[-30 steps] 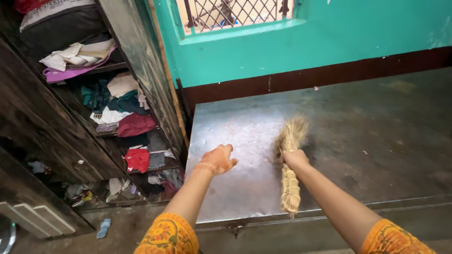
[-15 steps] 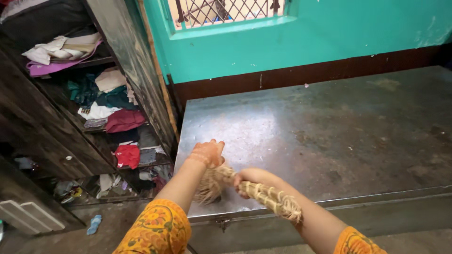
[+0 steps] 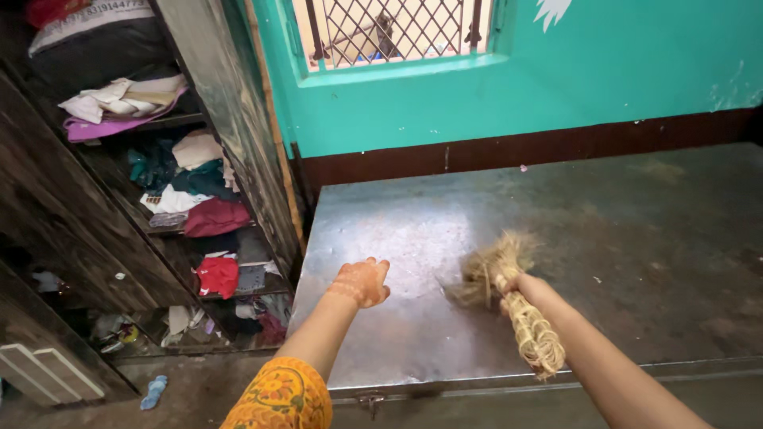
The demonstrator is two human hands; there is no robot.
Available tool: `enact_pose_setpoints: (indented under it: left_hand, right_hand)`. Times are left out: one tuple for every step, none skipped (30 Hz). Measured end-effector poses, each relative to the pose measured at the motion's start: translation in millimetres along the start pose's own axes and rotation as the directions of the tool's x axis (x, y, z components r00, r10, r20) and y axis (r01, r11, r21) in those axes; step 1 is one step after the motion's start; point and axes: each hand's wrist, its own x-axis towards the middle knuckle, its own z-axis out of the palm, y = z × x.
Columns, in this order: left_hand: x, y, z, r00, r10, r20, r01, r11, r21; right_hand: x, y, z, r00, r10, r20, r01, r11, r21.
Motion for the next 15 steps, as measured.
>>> enact_pose_setpoints:
  left_hand:
    - [3, 0, 4, 1.0, -0.002, 0.001, 0.002, 1.0, 0.005]
    - [8, 0, 8, 1.0, -0.003, 0.0, 0.003, 1.0, 0.01]
    - [12, 0, 12, 1.0, -0.004, -0.001, 0.004, 1.0, 0.016]
    - [17, 0, 16, 1.0, -0.001, -0.028, 0.001, 1.0, 0.008]
    - [21, -1, 20, 0.998, 0.002, -0.055, -0.002, 1.0, -0.001]
    - [24, -1, 25, 0.997, 0.004, -0.083, -0.005, 1.0, -0.008]
    - [25, 0, 29, 0.998, -0.003, -0.06, 0.002, 1.0, -0.016]
    - [26, 0, 31, 0.999, -0.011, -0.04, 0.01, 1.0, -0.022]
    - [26, 0, 33, 1.0, -0.018, -0.02, 0.017, 0.999, -0.028]
    - [27, 1, 33, 1.0, -0.018, -0.006, 0.018, 1.0, -0.008]
    - [26, 3, 34, 1.0, -0.018, 0.008, 0.018, 1.0, 0.012]
    - [25, 4, 33, 1.0, -0.02, 0.023, 0.02, 0.999, 0.029]
    - [26, 6, 31, 0.999, -0.019, 0.028, 0.018, 0.999, 0.027]
    - [25, 7, 30, 0.999, -0.019, 0.034, 0.018, 1.0, 0.025]
    - [24, 9, 28, 0.999, -0.019, 0.04, 0.018, 1.0, 0.023]
  right_hand:
    - [-7, -7, 8, 0.998, -0.017, 0.058, 0.012, 0.997, 0.078]
    - [-15, -12, 20, 0.993, -0.04, 0.114, 0.021, 0.987, 0.158]
    - [-24, -15, 35, 0.984, -0.065, 0.168, 0.024, 0.971, 0.237]
    - [-35, -16, 49, 0.974, -0.041, 0.222, -0.016, 0.968, 0.249]
    - [-46, -17, 62, 0.961, -0.017, 0.277, -0.057, 0.964, 0.258]
    - [-58, -12, 74, 0.956, -0.034, 0.293, -0.019, 0.985, 0.174]
    - [-67, -6, 86, 0.949, -0.048, 0.31, 0.021, 0.996, 0.089]
    - [-69, -4, 103, 0.924, -0.004, 0.383, -0.004, 1.0, 0.02]
    - [-73, 3, 113, 0.891, 0.044, 0.451, -0.023, 0.998, -0.05]
    - [-73, 8, 117, 0.862, 0.07, 0.502, -0.029, 0.996, -0.09]
    - [-75, 18, 115, 0.84, 0.041, 0.541, 0.003, 0.997, -0.079]
    - [-77, 28, 109, 0.81, 0.002, 0.587, 0.04, 0.998, -0.058]
    - [-80, 38, 99, 0.775, -0.059, 0.629, 0.093, 0.995, -0.021]
    - [-83, 48, 84, 0.739, -0.156, 0.655, 0.182, 0.983, 0.029]
    - [-87, 56, 64, 0.7, -0.249, 0.669, 0.271, 0.96, 0.073]
